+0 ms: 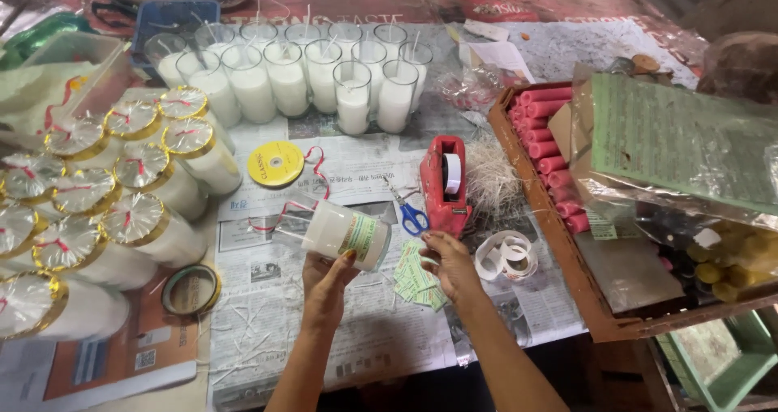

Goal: Applying decorative gold bands and labels to the rims of candle glasses and trimming them with scissors.

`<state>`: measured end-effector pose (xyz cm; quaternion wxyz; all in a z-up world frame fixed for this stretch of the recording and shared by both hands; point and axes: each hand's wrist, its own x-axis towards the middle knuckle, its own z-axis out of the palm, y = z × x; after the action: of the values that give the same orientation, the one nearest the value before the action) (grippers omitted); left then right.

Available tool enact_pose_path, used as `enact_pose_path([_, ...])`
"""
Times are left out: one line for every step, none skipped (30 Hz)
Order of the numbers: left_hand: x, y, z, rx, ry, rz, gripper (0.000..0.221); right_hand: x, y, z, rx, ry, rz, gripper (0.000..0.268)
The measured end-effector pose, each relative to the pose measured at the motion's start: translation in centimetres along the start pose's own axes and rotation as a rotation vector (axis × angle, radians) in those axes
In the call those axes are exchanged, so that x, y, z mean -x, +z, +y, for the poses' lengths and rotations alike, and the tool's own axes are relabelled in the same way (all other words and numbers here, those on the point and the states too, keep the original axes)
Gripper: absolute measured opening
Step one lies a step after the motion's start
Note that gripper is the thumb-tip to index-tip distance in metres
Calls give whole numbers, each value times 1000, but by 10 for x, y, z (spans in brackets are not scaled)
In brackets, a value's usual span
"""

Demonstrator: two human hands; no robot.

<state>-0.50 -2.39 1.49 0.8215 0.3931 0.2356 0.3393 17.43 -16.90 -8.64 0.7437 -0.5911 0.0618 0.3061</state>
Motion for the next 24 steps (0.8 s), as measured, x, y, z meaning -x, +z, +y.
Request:
enact_pose_path([0,-4,-4,-2,-3,14,64,25,13,-12,5,12,-3,25])
enact_pose_path([0,-8,-7,-5,26,16,66,50,25,-26,59,-53,-106,21])
enact_pose_path([-6,-8,-9,-5,63,9,69,72,40,-44,109,-130,-210,21])
enact_pose_path([0,-3,-2,-4,67,13,69,85,49,-42,111,-130,-216,21])
enact_pose_path([5,5,4,-10,117,18,67,97,56,-41,76,-119,-272,22])
enact_pose_path([10,12,10,-16,167,24,65,109,63,-41,41,-107,-329,23])
enact_pose_path([10,12,11,-13,166,28,65,112,70,-43,45,-104,-330,23])
enact_pose_path([11,13,11,-80,156,67,69,114,78,-45,26,-71,-302,23])
enact_pose_path([10,13,14,-149,149,100,74,115,86,-48,3,-43,-277,24])
enact_pose_path([10,16,14,-149,153,99,74,110,87,-42,2,-45,-279,24])
enact_pose_path([11,18,15,-193,167,106,78,104,89,-37,-10,-7,-273,22])
enact_pose_path([12,21,16,-237,183,113,83,99,90,-31,-22,31,-266,22])
enact_pose_path([14,19,20,-238,182,109,83,102,94,-32,-26,28,-264,22])
enact_pose_path([16,18,23,-231,176,123,88,105,97,-33,-49,45,-262,22])
enact_pose_path([19,16,26,-224,170,139,94,108,101,-34,-71,63,-260,22])
enact_pose_path([18,13,27,-225,170,136,94,110,102,-36,-74,62,-258,22])
enact_pose_path([18,10,27,-327,195,150,93,111,103,-37,-69,58,-261,23])
enact_pose_path([17,7,28,-429,220,163,93,112,105,-39,-63,54,-264,24])
enact_pose_path([13,-1,23,-430,220,159,93,110,104,-37,-67,52,-262,24])
enact_pose_path([9,-8,18,-420,239,138,97,108,103,-36,-16,35,-273,28])
enact_pose_path([5,-16,13,-408,259,120,103,106,101,-34,36,19,-285,32])
enact_pose_path([3,-19,11,-410,259,118,103,106,102,-33,34,18,-284,32])
enact_pose_path([1,-22,9,-398,263,111,104,106,103,-32,92,-24,-267,35])
enact_pose_path([-1,-25,7,-387,267,104,106,106,104,-32,149,-66,-249,37])
